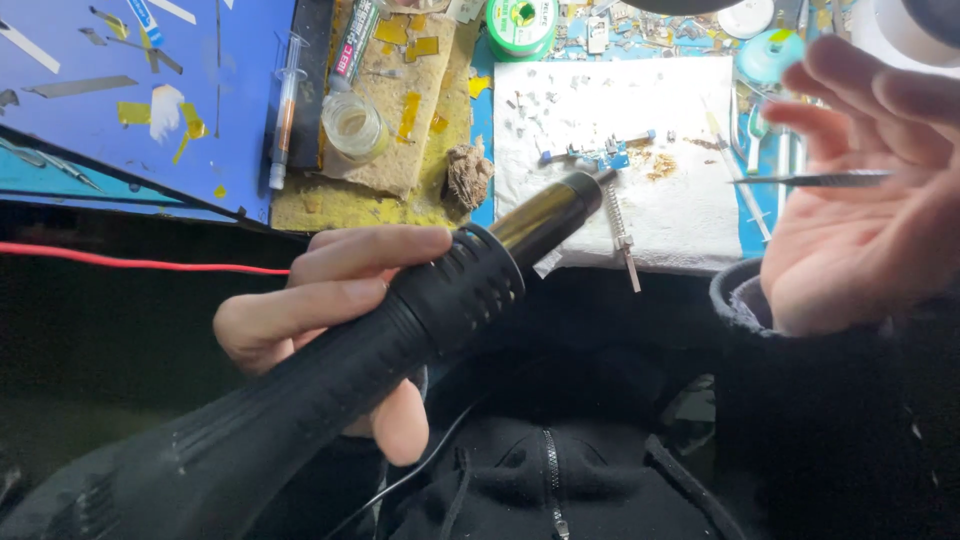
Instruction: The person heats a small circuit board with a hot air gun while prying a component off with a scalpel-like blade, then sets the board on the paper towel and handles the removed part and spring by hand.
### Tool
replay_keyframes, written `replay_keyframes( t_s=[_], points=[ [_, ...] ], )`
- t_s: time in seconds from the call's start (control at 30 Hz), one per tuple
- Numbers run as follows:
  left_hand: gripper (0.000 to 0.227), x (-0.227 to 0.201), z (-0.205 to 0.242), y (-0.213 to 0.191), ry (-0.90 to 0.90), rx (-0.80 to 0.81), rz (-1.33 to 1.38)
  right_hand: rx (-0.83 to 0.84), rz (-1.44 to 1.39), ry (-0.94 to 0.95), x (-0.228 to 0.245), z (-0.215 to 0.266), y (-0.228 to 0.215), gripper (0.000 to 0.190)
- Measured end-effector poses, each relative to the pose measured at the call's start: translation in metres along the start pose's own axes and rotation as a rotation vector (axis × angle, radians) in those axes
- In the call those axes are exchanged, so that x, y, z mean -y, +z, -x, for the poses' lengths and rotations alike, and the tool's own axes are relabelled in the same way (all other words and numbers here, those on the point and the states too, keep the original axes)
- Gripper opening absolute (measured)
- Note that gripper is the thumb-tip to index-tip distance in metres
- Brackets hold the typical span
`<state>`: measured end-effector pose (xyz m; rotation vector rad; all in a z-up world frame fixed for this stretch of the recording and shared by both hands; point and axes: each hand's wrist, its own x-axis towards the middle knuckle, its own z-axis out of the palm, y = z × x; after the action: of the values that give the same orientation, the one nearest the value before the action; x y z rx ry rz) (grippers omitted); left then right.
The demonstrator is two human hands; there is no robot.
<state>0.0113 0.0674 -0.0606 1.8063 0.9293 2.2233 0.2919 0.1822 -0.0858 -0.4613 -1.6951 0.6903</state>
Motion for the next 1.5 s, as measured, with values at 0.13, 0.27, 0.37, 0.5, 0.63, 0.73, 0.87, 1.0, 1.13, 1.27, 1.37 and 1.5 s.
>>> replay_keyframes(
  t_s=[0.13,0.27,0.37,0.5,0.63,0.73,0.87,1.0,1.13,1.27,1.37,1.5],
  points=[
    [0.063,0.031,0.014,-0.005,0.126,-0.104,0.012,-0.238,0.13,-0.019,-0.053,0.067,-0.054,0.05],
    [0.063,0.031,-0.004,0.013,-0.158,-0.059,0.213,-0.476,0.269,-0.037,-0.072,0.087,-0.078,0.056],
    [0.065,0.042,-0.015,0.032,-0.156,-0.07,0.334,-0.367,0.358,-0.091,-0.046,0.046,-0.046,0.056],
    [0.067,0.076,-0.018,0.044,-0.089,-0.093,0.431,0.023,0.472,-0.216,-0.026,0.007,-0.018,0.057],
    [0.047,0.082,-0.02,-0.017,-0.348,0.338,0.404,-0.175,0.21,0.12,-0.047,0.036,-0.022,0.051],
    [0.034,0.085,-0.008,-0.027,-0.668,0.644,0.539,-0.199,0.035,0.178,-0.054,0.037,-0.022,0.025],
    [0.032,0.083,-0.003,-0.034,-0.934,0.453,0.914,0.003,0.101,0.242,-0.044,0.025,-0.005,0.02],
    [0.041,0.075,-0.032,-0.029,-1.163,0.345,0.973,-0.034,0.173,0.283,-0.041,0.035,0.003,0.018],
    [0.048,0.064,-0.052,-0.02,-1.638,0.203,1.256,-0.006,0.227,0.334,-0.035,0.036,0.006,0.028],
    [0.035,0.046,-0.018,0.005,-1.059,0.214,0.749,-0.006,0.264,0.373,-0.04,0.043,0.006,0.037],
    [0.028,0.041,-0.025,0.008,-0.918,0.133,0.733,-0.036,0.272,0.388,-0.044,0.048,0.006,0.041],
    [0.029,0.035,-0.046,-0.016,-0.99,0.34,0.695,-0.06,0.282,0.389,-0.043,0.051,0.005,0.043]
  ],
)
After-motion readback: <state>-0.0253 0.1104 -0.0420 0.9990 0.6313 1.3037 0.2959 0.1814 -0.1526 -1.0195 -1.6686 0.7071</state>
